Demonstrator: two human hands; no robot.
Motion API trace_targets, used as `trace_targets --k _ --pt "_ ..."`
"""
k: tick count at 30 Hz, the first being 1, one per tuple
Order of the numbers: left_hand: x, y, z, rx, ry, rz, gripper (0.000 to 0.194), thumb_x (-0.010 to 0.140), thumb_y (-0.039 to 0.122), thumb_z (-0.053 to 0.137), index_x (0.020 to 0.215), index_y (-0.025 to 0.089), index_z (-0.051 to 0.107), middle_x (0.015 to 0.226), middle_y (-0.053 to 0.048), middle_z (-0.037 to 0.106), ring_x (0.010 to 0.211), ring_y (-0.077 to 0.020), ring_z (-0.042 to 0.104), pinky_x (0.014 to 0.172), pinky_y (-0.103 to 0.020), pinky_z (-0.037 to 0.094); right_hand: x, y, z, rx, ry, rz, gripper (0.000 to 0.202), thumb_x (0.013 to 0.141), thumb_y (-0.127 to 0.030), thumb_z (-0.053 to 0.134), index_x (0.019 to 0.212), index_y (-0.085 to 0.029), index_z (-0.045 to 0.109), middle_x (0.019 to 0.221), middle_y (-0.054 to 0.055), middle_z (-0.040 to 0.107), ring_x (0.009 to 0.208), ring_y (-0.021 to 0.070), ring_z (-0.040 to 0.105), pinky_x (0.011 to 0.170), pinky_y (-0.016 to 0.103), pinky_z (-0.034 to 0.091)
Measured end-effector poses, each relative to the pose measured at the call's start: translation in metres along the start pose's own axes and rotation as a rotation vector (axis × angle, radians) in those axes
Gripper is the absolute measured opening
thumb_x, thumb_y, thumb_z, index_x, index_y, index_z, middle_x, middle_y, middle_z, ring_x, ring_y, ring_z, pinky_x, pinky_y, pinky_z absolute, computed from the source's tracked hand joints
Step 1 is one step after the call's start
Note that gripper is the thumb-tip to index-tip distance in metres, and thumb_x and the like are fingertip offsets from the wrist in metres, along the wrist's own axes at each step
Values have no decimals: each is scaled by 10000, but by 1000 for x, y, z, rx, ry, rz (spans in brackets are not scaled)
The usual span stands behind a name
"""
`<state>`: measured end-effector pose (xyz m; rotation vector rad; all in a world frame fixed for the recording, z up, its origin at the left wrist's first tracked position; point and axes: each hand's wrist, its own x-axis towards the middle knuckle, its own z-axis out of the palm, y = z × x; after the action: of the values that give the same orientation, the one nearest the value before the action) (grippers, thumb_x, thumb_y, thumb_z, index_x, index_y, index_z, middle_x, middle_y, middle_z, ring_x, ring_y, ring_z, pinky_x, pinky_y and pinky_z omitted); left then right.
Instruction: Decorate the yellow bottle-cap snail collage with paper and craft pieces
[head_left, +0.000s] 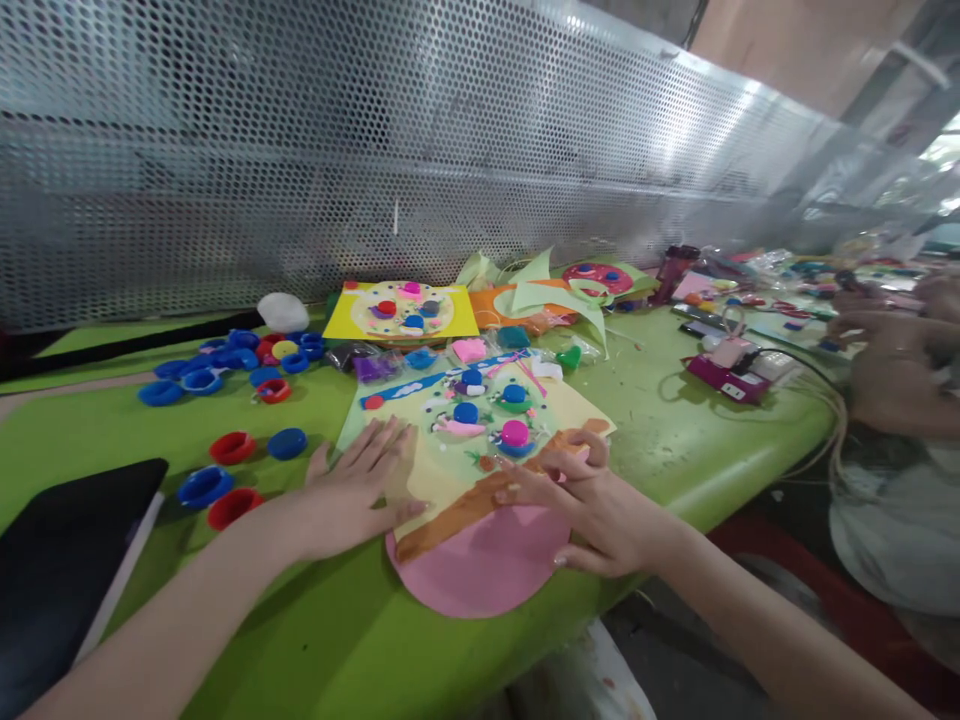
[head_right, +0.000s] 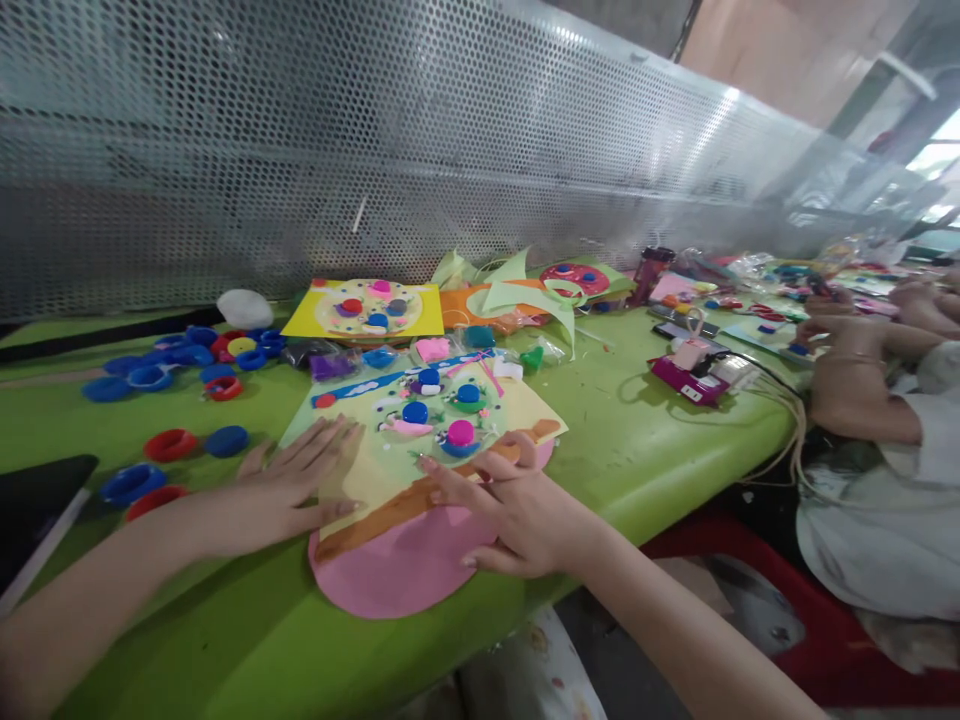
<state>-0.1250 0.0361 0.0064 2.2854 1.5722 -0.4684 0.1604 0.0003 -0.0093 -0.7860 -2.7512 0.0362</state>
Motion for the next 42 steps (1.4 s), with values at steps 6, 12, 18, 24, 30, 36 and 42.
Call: trace_targets --k 6,12,18,24,30,36,42 --pt "3 -3 3 5 32 17 842 795 723 214 1393 241 -132 1473 -39 -155 1370 -293 -99 1025 -659 21 -4 8 -1 -47 -5 47 764 894 -612 43 1438 -94 178 817 110 567 854 273 475 800 455 328" --pt "3 -5 5 -26 33 30 851 789 729 224 1387 236 -127 1472 -34 -149 1369 -315 -83 1021 -667 27 -8 10 -5 88 116 18 686 915 -581 71 1460 -170 5 1052 111 580 995 265 419 879 439 292" --pt "1 -2 3 7 9 10 817 808 700 223 1384 248 -139 1460 -9 -176 1368 -275 -113 1034 -643 9 5 9 -2 107 74 54 658 920 -573 82 1457 -203 -10 1132 105 570 1003 276 399 852 443 289" --pt "-1 0 1 8 25 30 813 813 702 195 1400 228 -108 1464 -24 -153 1366 -306 -87 1025 -653 32 7 6 6 38 -10 64 733 904 -598 61 1451 -111 100 975 143 568 914 275 437 793 437 330" --pt "1 -1 1 -18 -2 14 824 802 706 236 1389 257 -130 1461 -9 -176 1362 -288 -118 1027 -649 -1 0 4 4 6 -7 -11 721 912 -583 74 1436 -94 159 910 142 601 940 293 455 816 459 309" --pt "-1 2 -2 -17 -15 -4 815 801 705 227 1384 266 -137 1460 25 -181 1366 -277 -117 1039 -635 2 -7 4 4 -20 4 17 731 909 -582 41 1444 -96 149 791 108 589 804 257 458 780 428 311" --pt "3 -4 4 -3 29 8 813 803 701 250 1394 258 -89 1476 0 -127 1370 -305 -79 1034 -648 28 -12 8 2 6 40 43 736 909 -584 27 1457 -94 36 940 142 611 922 278 459 864 453 269"
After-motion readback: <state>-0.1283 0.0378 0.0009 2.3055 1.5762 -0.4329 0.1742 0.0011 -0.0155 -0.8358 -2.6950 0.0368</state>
